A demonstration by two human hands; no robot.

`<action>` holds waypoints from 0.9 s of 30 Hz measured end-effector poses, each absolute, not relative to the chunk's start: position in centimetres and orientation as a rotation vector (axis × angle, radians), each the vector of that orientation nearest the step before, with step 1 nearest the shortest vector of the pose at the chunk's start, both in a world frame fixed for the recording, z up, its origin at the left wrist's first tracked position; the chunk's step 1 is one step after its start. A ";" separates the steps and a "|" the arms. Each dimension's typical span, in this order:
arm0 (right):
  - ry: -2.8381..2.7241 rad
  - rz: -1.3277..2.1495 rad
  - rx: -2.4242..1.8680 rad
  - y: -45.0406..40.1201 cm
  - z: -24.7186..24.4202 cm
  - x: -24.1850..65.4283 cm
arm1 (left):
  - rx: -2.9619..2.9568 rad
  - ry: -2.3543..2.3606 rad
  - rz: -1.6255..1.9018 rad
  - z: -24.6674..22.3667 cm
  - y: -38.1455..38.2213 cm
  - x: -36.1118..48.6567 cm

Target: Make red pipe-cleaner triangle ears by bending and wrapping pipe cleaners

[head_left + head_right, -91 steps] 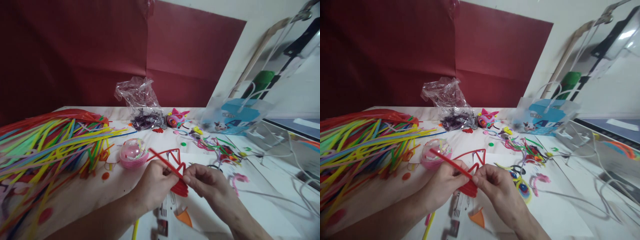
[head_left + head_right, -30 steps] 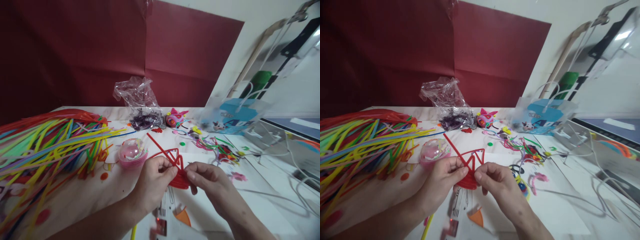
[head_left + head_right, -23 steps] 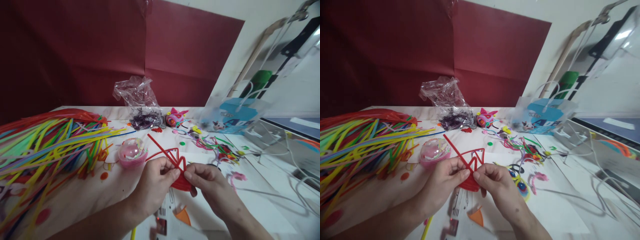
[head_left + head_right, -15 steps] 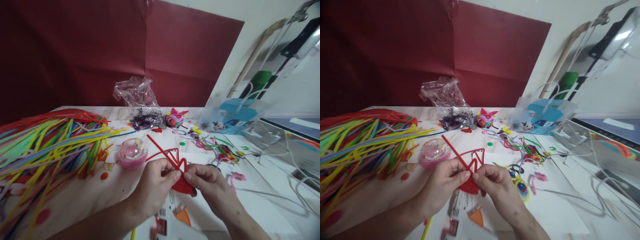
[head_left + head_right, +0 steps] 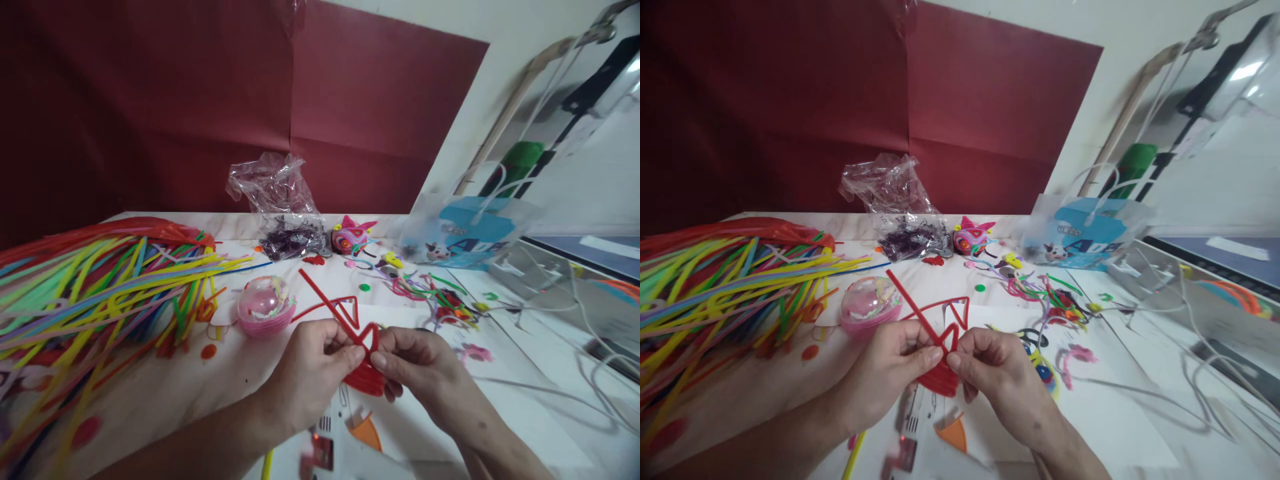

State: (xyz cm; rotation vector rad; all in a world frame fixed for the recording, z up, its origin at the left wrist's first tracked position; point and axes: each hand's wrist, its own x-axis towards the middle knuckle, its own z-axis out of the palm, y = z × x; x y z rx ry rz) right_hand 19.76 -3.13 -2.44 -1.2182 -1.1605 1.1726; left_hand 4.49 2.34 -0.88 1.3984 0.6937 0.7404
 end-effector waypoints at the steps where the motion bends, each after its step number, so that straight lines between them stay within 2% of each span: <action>1: -1.156 1.174 -1.218 -3.1 -2.4 19.7 | 1.400 0.690 0.733 -0.9 2.3 4.5; 17: -1.150 1.177 -1.167 -3.2 -2.5 19.4 | 1.280 0.645 0.766 -0.9 2.4 4.7; 23: -1.166 1.117 -1.248 -3.1 -2.2 19.0 | 1.196 0.675 0.933 -0.7 2.5 4.6; 27: -1.109 1.111 -1.214 -3.1 -2.7 19.1 | 1.120 0.722 0.919 -0.5 2.6 4.7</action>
